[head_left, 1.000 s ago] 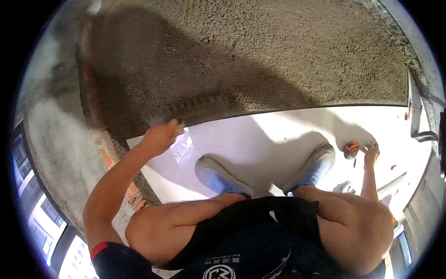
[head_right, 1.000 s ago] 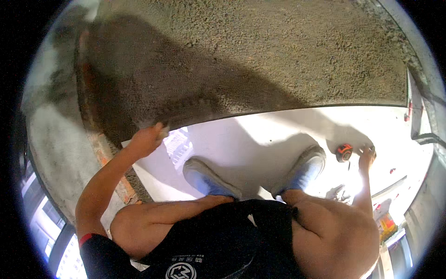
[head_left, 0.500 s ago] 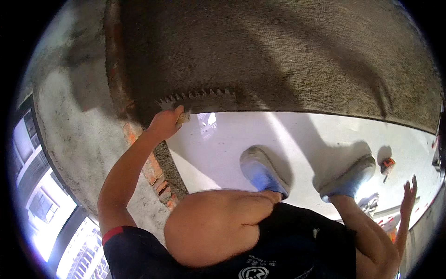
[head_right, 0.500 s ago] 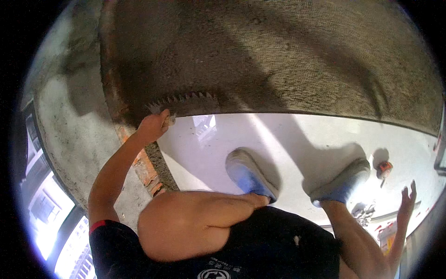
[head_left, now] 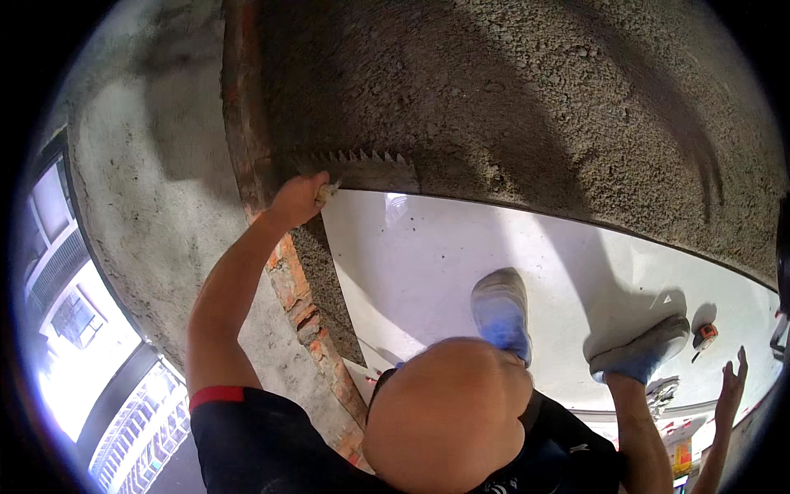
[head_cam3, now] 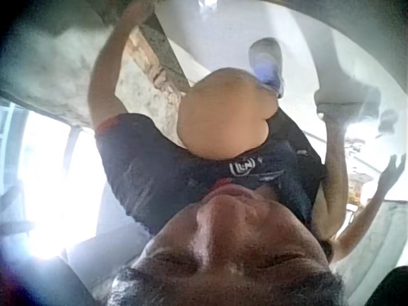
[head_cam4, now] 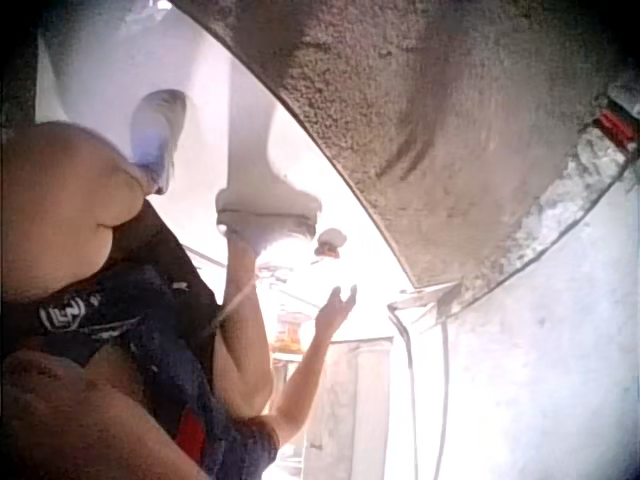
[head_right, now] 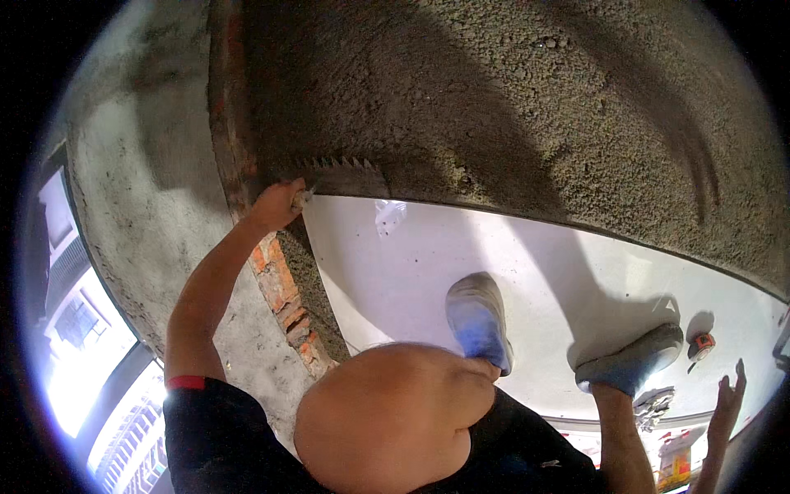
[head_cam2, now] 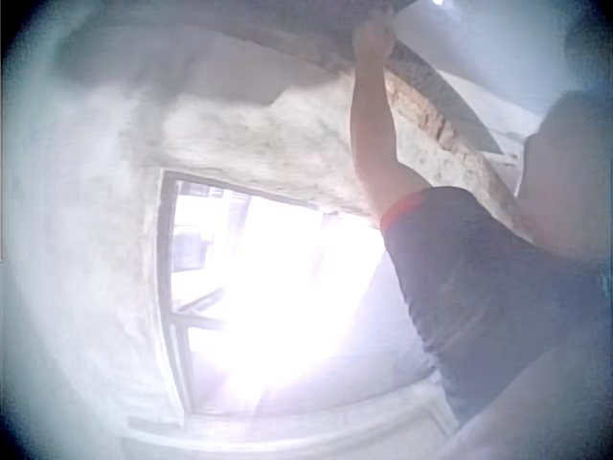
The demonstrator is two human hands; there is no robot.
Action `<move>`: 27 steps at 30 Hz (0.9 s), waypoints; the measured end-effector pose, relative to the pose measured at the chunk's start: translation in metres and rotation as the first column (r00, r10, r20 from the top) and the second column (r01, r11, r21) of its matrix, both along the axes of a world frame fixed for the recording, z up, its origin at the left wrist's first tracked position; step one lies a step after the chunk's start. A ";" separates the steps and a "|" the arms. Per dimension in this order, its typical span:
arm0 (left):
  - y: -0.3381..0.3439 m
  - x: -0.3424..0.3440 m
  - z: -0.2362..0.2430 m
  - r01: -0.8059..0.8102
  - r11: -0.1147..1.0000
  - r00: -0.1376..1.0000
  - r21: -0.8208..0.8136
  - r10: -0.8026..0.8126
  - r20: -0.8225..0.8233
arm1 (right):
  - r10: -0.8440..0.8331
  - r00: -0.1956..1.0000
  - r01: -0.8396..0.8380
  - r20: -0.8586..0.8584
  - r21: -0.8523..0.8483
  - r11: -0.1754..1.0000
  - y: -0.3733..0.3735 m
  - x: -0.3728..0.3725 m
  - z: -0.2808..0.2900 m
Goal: The person spreads mortar on a floor section using a notched trowel, then uses the trowel to scoop adhesive from a bucket and apply it to the back of a tile.
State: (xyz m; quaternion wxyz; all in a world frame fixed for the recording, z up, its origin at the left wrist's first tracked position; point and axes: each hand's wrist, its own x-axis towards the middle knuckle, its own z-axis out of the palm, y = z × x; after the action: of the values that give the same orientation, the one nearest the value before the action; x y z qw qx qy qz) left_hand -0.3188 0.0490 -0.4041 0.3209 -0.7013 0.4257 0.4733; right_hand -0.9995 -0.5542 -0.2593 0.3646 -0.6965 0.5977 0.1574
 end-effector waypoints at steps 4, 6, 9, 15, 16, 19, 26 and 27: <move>-0.003 -0.004 -0.005 -0.083 0.979 0.993 0.187 0.098 -0.073 | 0.052 0.998 -0.052 0.018 0.036 0.998 -0.016 0.028 -0.012; -0.005 -0.009 -0.016 -0.094 0.948 0.981 0.303 0.141 -0.137 | 0.116 0.993 -0.118 0.037 0.056 0.992 -0.027 0.038 -0.028; 0.040 -0.031 -0.050 -0.193 0.911 0.978 -0.364 0.150 -0.143 | 0.228 0.971 -0.234 0.074 0.071 0.970 -0.056 0.043 -0.062; 0.001 -0.021 -0.026 0.038 0.976 0.999 -0.216 -0.033 0.026 | 0.416 0.908 -0.417 -0.052 -0.005 0.909 -0.056 0.079 -0.064; -0.012 -0.024 -0.016 -0.023 0.987 0.993 -0.160 0.041 0.111 | 0.457 0.889 -0.459 -0.037 -0.072 0.886 -0.055 0.077 -0.069; 0.027 -0.014 -0.033 0.241 0.949 0.970 -0.202 -0.230 0.079 | 0.385 0.922 -0.385 -0.031 0.014 0.923 -0.051 0.088 -0.073; -0.098 -0.066 -0.007 0.068 0.976 0.993 -0.207 -0.086 -0.078 | 0.214 0.972 -0.203 -0.095 0.114 0.973 -0.023 0.080 -0.058; -0.113 -0.073 -0.006 0.109 0.964 0.987 -0.242 -0.135 -0.093 | 0.230 0.972 -0.224 -0.057 0.092 0.970 -0.023 0.065 -0.060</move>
State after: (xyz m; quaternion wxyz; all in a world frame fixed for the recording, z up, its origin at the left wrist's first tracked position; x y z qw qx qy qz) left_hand -0.3923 -0.0643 -0.4097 0.2400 -0.6801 0.5381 0.4361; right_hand -0.9345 -0.5768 -0.3194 0.3531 -0.7386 0.5187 0.2466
